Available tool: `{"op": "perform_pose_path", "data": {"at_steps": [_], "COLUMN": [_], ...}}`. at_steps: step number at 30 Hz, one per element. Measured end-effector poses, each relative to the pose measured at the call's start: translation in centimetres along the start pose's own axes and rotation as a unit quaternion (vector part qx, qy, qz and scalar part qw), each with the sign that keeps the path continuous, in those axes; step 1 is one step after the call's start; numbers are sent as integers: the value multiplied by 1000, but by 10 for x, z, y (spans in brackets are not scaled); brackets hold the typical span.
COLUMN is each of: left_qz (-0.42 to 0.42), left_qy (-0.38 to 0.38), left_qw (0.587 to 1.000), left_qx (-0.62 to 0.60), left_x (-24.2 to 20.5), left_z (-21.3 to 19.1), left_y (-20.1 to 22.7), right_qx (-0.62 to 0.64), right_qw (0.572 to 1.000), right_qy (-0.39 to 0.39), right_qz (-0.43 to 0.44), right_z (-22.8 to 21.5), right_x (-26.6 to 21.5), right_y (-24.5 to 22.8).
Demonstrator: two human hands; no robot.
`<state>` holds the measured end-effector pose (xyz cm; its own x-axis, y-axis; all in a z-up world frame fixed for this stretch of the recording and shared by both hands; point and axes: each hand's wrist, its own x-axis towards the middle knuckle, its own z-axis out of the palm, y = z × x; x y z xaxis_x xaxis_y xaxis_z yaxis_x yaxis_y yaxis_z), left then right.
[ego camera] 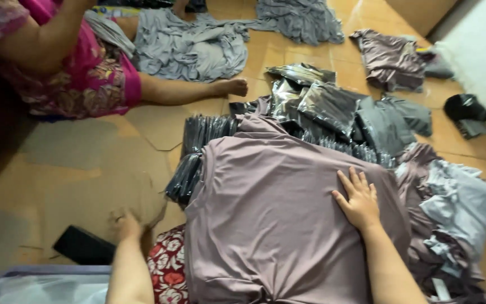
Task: The person folds a mauve long-sleeved shirt by hand, using a cardboard insert to maintain shape. They repeatedly fold the sleeves and body, then place the finished item on a stack of similar folded shirts.
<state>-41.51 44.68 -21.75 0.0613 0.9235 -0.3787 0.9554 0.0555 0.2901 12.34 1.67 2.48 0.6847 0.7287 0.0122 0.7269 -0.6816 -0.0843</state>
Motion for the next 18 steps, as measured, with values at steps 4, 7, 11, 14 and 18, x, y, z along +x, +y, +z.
{"op": "perform_pose_path", "data": {"at_steps": [4,7,11,14,18], "left_qz": [-22,11,29,-18,-2], "left_qy": [65,97,25,28,118], "left_qw": [997,995,997,999,992], "left_qx": [-27,27,70,16,-54], "left_x": [10,17,-4,-28,-6], "left_z": [34,41,19,-9,11], "left_y": [-24,-20,-12,1,-16], "right_qx": [44,50,46,49,48], "right_qw": [999,999,999,999,999], "right_qy": [-17,-16,0,-3,-9], "right_qz": [1,0,-5,-2,6], "right_z": [-10,-14,-7,-5,-9], "right_x": [-1,1,1,0,-1], "right_y": [-6,-7,-4,-4,-7]}}
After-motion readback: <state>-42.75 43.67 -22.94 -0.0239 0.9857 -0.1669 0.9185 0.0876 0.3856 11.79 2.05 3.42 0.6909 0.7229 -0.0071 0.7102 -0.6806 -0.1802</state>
